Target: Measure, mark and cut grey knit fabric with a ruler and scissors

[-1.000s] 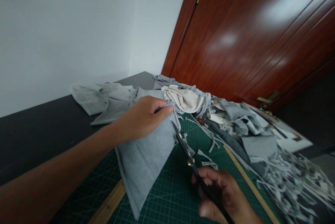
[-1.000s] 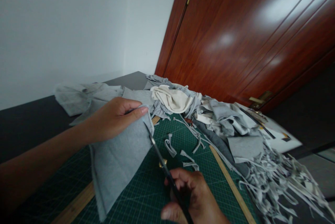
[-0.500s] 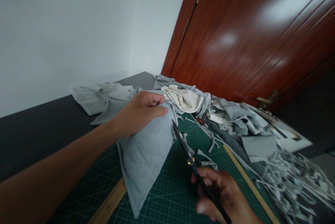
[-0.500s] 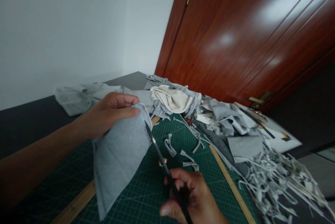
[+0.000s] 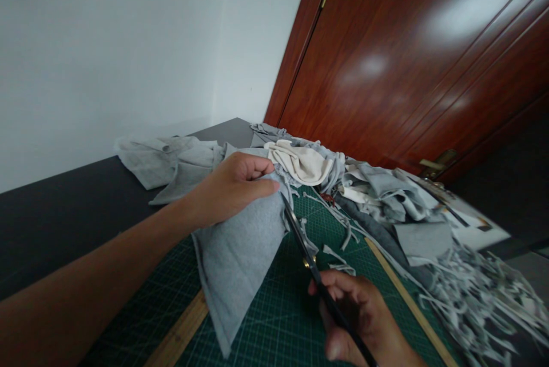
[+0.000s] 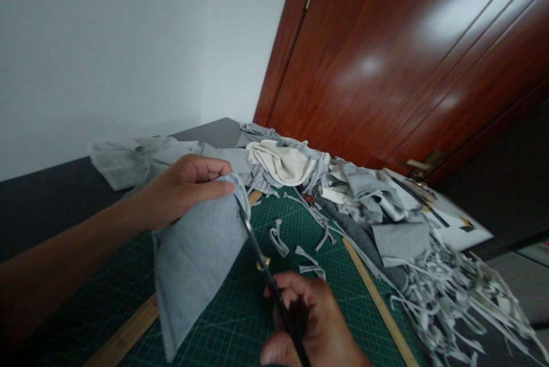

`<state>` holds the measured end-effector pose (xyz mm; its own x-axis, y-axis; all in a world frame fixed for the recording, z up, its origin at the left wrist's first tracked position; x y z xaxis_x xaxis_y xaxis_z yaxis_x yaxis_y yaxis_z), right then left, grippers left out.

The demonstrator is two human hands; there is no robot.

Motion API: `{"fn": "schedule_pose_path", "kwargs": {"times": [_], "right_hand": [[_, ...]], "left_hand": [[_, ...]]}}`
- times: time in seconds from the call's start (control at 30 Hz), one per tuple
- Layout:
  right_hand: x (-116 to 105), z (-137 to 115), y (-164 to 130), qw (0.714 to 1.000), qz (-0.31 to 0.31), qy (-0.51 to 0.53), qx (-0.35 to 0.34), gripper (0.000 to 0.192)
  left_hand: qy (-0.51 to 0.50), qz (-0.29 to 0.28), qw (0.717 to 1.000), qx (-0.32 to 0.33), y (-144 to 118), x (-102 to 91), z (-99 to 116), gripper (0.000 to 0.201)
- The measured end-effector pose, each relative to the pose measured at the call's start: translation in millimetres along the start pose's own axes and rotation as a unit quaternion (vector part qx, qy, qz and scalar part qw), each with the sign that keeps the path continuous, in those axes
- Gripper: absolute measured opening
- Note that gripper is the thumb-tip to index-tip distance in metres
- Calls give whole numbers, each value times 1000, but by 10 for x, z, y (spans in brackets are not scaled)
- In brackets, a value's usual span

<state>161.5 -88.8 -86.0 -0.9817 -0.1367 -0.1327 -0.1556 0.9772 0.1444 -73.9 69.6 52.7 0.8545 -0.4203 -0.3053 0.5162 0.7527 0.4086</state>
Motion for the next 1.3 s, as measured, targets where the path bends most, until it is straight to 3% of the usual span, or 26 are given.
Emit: {"fn": "schedule_pose_path", "kwargs": {"times": [0.33, 0.7, 1.0, 1.3], "right_hand": [[36, -99, 73, 999, -16, -28, 4, 65], [40, -15, 43, 999, -22, -27, -1, 55], [15, 22, 62, 999, -12, -17, -33, 46], [38, 4, 40, 999, -12, 17, -33, 49]], "left_hand": [[-11, -10, 1000, -7, -3, 10, 3, 32], [-19, -11, 1000, -5, -5, 7, 1, 32], [-201, -17, 976, -83, -33, 4, -60, 16], [-239, -19, 963, -120, -23, 25, -92, 22]]}}
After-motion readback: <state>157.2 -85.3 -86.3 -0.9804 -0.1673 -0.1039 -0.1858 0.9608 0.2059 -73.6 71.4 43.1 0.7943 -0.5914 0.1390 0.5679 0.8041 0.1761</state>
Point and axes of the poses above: each hand's wrist, its own y-axis towards the middle knuckle, its own x-axis out of the palm, z = x × y, the point moved 4 cm from there along y, towards the middle knuckle, and after that the axes turned 2 degrees about z, right-handed, at the moved point
